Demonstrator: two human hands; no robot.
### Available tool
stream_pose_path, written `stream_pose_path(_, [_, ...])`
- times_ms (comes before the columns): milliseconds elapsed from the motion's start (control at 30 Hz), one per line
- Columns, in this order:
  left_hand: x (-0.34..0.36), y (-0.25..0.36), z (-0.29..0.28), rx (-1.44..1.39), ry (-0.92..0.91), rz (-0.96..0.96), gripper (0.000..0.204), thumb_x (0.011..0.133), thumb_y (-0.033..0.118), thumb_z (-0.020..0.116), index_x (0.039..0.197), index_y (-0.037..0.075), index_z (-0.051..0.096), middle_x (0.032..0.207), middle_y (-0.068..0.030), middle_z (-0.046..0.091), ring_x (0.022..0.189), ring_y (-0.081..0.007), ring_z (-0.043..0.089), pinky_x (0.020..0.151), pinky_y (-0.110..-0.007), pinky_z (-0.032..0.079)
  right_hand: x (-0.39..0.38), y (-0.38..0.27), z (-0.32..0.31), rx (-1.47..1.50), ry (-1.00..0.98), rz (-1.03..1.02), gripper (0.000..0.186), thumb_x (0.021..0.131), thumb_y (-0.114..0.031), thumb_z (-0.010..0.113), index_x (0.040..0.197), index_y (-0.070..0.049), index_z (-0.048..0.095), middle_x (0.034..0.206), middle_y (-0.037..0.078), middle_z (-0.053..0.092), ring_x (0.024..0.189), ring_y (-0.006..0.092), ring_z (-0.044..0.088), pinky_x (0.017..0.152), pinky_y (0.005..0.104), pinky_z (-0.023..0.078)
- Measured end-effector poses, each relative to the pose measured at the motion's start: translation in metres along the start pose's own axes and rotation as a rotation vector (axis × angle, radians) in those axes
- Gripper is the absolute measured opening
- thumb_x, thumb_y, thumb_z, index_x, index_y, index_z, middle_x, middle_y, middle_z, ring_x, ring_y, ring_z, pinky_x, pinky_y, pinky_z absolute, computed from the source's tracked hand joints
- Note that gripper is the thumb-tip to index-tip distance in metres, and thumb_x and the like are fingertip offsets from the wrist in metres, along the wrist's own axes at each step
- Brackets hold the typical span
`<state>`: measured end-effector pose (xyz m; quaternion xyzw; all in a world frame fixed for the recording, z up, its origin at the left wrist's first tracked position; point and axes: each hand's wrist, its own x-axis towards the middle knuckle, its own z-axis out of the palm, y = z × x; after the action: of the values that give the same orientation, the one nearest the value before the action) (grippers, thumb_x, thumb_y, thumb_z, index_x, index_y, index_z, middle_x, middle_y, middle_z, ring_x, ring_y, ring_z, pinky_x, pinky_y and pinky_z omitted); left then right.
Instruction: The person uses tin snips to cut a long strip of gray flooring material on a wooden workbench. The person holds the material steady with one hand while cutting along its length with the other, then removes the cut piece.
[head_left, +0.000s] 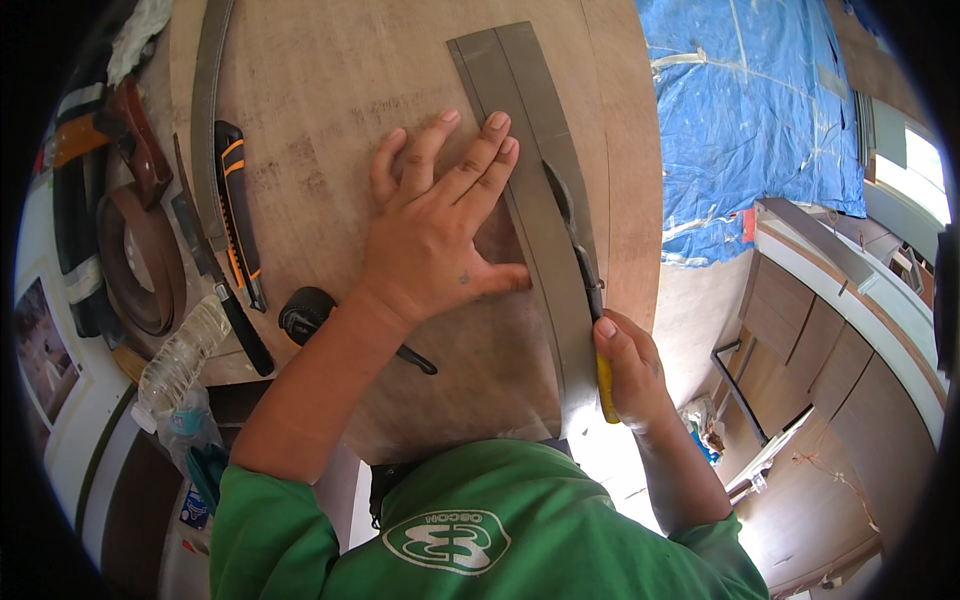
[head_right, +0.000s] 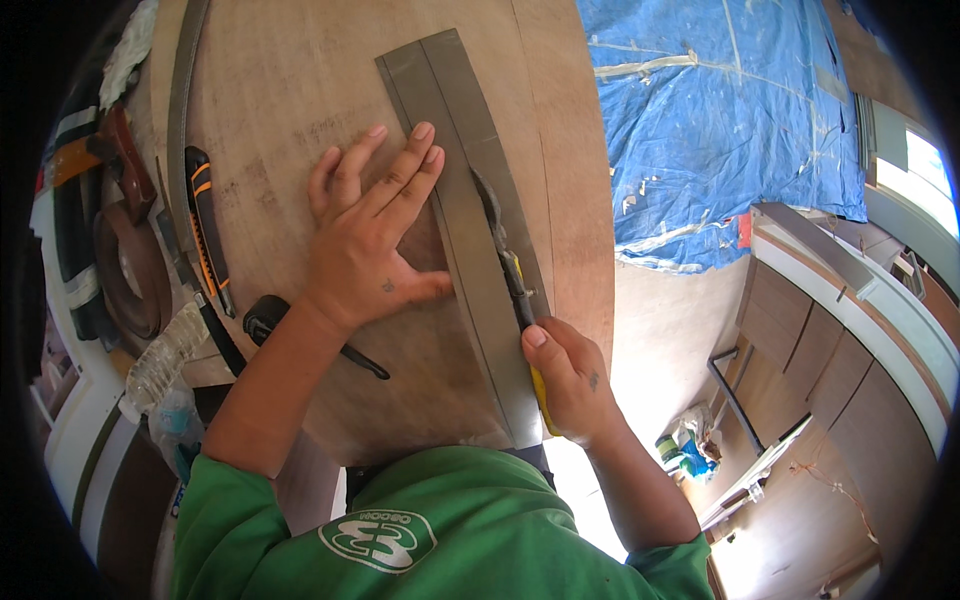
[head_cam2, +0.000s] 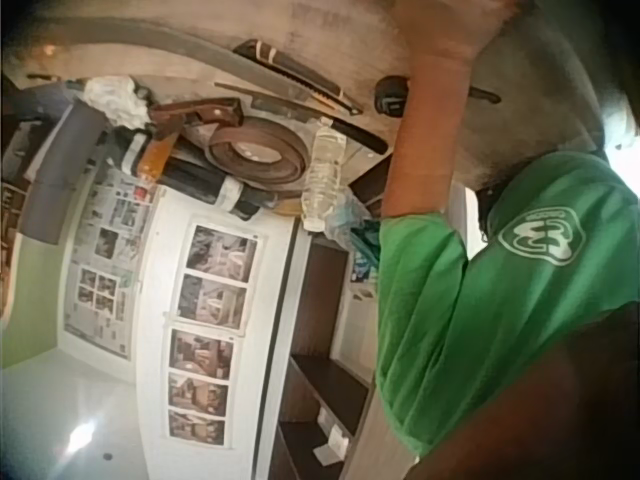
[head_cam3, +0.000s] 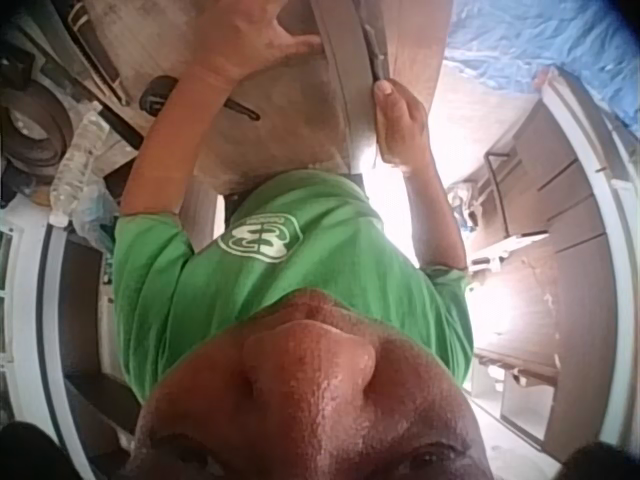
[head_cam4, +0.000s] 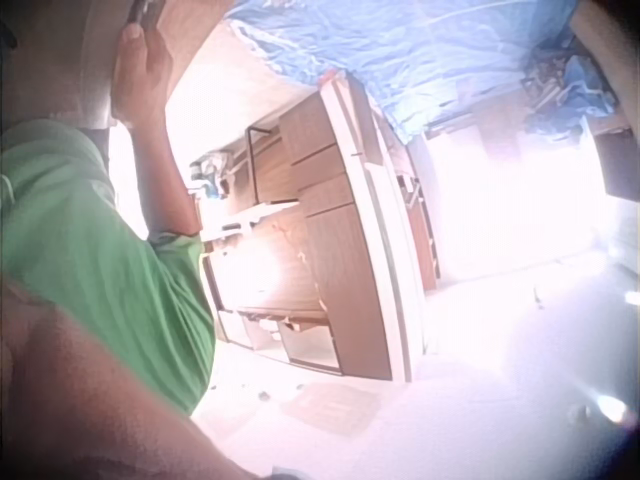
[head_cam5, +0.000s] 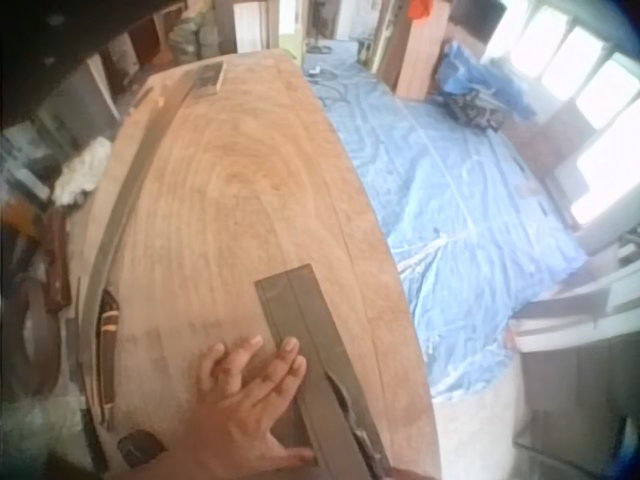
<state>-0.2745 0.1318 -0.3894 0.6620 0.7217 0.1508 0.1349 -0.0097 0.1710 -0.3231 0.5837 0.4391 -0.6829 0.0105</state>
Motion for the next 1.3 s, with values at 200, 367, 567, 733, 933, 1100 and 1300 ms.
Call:
stream_pose_path(200, [-0.001,0.0,0.001,-0.021,0.008,-0.004,0.111,0.069,0.078,0.075,0.158,0.015,0.056,0.171,0.0002,0.046,0.156,-0.0318,0.034,0.129,-0.056,0.015,-0.002,-0.005,-0.004,-0.082,-0.002,0.013,0.046,0.109,-0.039,0.055,0.1,0.004,0.068,0.086,0.005,0.062,0.084,0.0141,0.054,0.077,0.0323,0.045])
stream_pose_path(367, [-0.001,0.0,0.0,-0.029,0.007,-0.005,0.11,0.068,0.074,0.077,0.158,0.015,0.056,0.171,0.0007,0.046,0.157,-0.0322,0.033,0.129,-0.056,0.015,0.0,-0.011,-0.003,-0.084,-0.002,0.007,0.046,0.109,-0.04,0.055,0.098,0.003,0.066,0.085,0.005,0.06,0.084,0.0142,0.053,0.076,0.0324,0.045])
stream_pose_path(567, [0.0,0.0,-0.001,-0.045,0.01,-0.003,0.109,0.069,0.073,0.078,0.158,0.015,0.056,0.171,0.0011,0.046,0.156,-0.0327,0.034,0.129,-0.056,0.015,0.005,-0.009,-0.003,-0.054,-0.018,-0.012,0.047,0.109,-0.041,0.054,0.096,0.002,0.065,0.085,0.005,0.06,0.084,0.0143,0.052,0.076,0.0321,0.044])
stream_pose_path(733, [-0.001,0.0,0.0,-0.045,0.018,-0.007,0.109,0.069,0.075,0.076,0.158,0.015,0.056,0.17,0.0008,0.047,0.156,-0.0326,0.034,0.129,-0.056,0.014,0.003,-0.015,-0.002,-0.133,-0.001,-0.023,0.048,0.11,-0.042,0.054,0.096,0.003,0.065,0.084,0.004,0.06,0.083,0.0143,0.053,0.075,0.0318,0.045])
stream_pose_path(933, [-0.001,0.0,-0.002,-0.03,0.031,0.004,0.107,0.073,0.079,0.071,0.158,0.015,0.057,0.17,0.0005,0.047,0.155,-0.0326,0.036,0.128,-0.056,0.015,0.006,-0.016,0.003,-0.073,0.018,-0.026,0.047,0.11,-0.041,0.054,0.096,0.002,0.065,0.084,0.005,0.06,0.083,0.0141,0.053,0.075,0.0313,0.045])
stream_pose_path(1100, [-0.001,-0.001,-0.001,-0.028,0.04,0.002,0.106,0.075,0.081,0.068,0.157,0.015,0.057,0.169,0.0006,0.048,0.155,-0.0326,0.036,0.128,-0.057,0.014,0.008,-0.021,0.002,-0.096,-0.001,-0.031,0.045,0.11,-0.04,0.054,0.096,0.002,0.065,0.085,0.005,0.061,0.083,0.0133,0.052,0.075,0.0309,0.044])
stream_pose_path(1300, [-0.002,-0.001,-0.001,-0.041,0.039,0.002,0.108,0.075,0.084,0.066,0.157,0.015,0.057,0.169,0.0002,0.049,0.156,-0.0322,0.034,0.129,-0.056,0.013,0.008,-0.017,-0.001,-0.098,-0.004,-0.045,0.045,0.111,-0.04,0.053,0.097,0.001,0.066,0.085,0.004,0.061,0.083,0.0128,0.052,0.075,0.0308,0.044])
